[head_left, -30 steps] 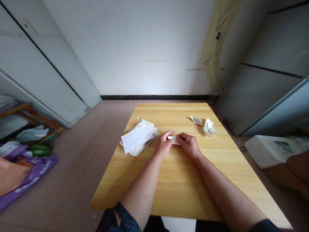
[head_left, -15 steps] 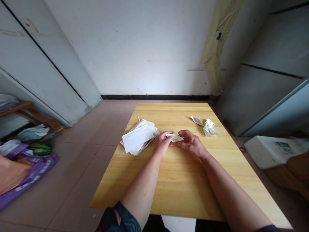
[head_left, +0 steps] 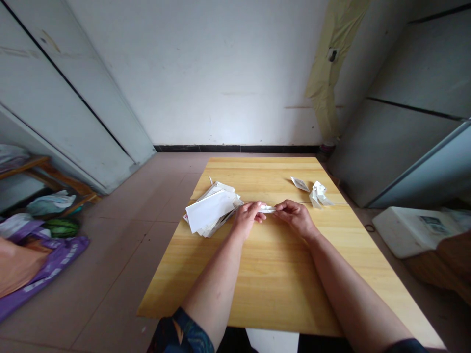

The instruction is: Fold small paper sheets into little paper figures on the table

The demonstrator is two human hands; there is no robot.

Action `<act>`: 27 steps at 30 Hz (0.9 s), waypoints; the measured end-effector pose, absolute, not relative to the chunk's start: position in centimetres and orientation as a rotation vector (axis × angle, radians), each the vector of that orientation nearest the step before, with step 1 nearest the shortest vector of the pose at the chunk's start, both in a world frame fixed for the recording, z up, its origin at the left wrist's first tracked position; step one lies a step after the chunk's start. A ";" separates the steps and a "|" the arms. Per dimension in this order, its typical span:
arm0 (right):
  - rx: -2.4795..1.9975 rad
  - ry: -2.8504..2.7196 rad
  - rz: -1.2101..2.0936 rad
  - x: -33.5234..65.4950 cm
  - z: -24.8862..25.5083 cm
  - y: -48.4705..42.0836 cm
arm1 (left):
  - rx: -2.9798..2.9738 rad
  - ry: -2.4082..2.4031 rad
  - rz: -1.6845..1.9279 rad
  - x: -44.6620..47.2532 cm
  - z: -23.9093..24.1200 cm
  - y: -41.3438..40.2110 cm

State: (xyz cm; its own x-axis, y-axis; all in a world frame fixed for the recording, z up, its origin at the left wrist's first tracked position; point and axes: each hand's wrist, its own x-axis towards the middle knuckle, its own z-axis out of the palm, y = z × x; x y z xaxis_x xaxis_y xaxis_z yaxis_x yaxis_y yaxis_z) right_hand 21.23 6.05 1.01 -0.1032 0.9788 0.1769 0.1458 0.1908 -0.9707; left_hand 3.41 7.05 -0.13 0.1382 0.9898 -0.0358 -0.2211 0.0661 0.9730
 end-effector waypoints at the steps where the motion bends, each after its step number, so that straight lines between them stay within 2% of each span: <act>1: -1.132 -1.470 1.059 21.3 1.0 6.1 | 1.066 0.967 1.176 3.4 -0.3 7.1; 16: -1.100 -1.493 1.076 21.7 1.4 5.9 | 0.997 0.912 1.184 3.6 0.0 7.1; 23: -1.125 -1.575 0.937 22.2 1.9 5.9 | 1.029 0.865 1.181 3.2 0.3 7.0; 27: -1.118 -1.522 0.965 22.2 2.2 5.9 | 1.014 0.861 1.205 3.0 0.1 7.1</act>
State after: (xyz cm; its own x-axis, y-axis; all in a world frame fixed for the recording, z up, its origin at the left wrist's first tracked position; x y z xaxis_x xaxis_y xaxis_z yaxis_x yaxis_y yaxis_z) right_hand 22.19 5.88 2.16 -0.0995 0.9639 0.2468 0.1885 0.2618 -0.9465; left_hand 3.03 7.14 0.05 0.1681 0.9858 -0.0043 -0.3227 0.0592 0.9446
